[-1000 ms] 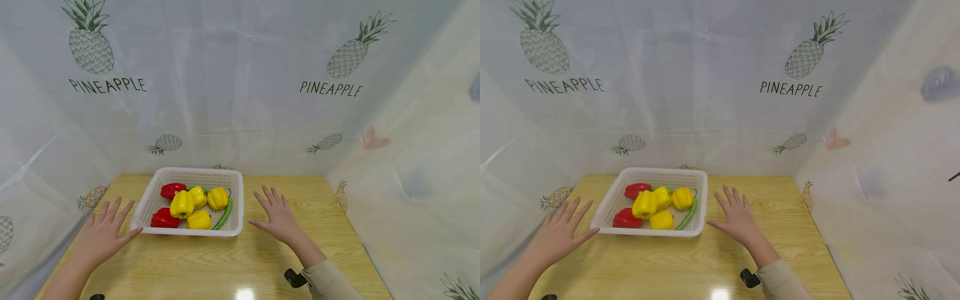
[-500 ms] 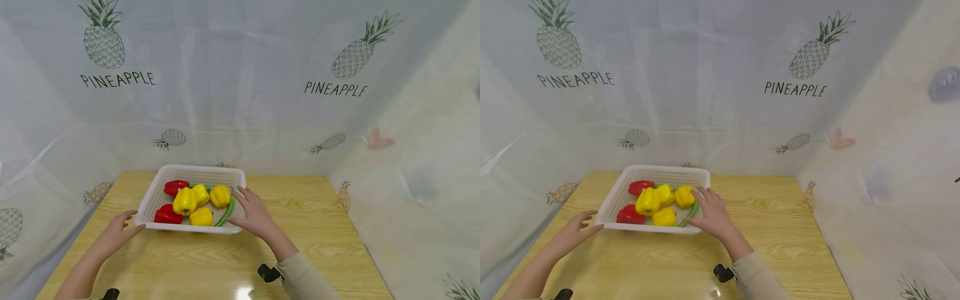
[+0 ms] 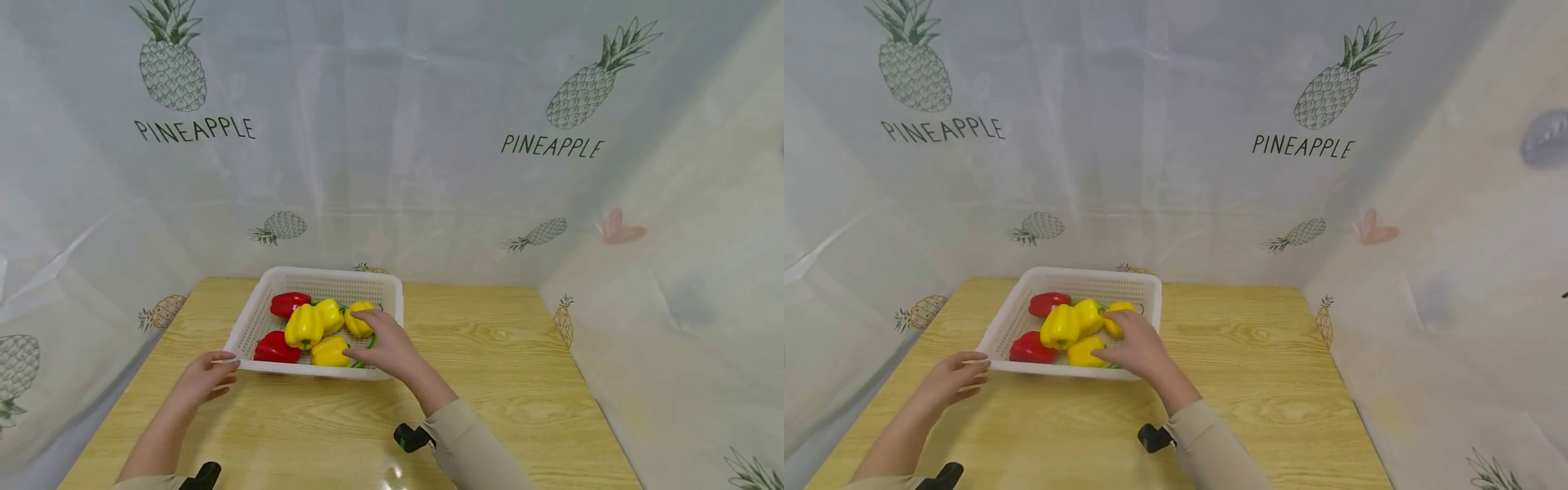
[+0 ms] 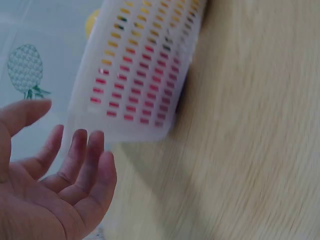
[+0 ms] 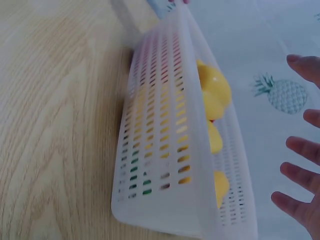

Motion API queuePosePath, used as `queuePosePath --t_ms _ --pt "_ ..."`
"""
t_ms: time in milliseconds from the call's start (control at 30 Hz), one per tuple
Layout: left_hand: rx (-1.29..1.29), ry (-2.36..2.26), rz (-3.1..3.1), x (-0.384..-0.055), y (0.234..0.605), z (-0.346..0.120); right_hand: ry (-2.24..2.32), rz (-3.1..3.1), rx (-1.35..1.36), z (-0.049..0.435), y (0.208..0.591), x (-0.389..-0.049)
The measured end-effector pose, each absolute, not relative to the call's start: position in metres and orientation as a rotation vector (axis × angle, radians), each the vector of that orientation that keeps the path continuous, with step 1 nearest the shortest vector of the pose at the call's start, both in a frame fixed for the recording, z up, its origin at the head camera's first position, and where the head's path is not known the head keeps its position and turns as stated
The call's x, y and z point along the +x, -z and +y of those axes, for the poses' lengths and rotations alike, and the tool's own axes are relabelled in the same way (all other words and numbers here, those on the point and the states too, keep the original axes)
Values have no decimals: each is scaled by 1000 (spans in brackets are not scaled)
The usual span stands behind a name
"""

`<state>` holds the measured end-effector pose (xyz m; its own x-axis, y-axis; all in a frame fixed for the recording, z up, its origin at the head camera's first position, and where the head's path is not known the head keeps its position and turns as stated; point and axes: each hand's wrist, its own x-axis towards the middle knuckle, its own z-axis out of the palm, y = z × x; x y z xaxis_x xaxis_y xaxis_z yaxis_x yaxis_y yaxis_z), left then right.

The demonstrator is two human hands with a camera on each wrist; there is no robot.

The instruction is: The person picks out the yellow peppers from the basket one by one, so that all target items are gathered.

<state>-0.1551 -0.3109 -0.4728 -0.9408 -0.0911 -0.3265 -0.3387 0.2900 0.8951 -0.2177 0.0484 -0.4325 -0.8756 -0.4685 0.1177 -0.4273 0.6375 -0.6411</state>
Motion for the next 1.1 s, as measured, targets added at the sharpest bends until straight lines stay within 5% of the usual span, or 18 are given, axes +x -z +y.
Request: queuePosePath --t_ms 333,1100 --pt "-660 -2131 1923 -152 479 -305 1214 2612 -690 23 436 -227" --pt "-833 -2165 2043 -147 493 -285 1546 2300 -429 -28 465 -254"
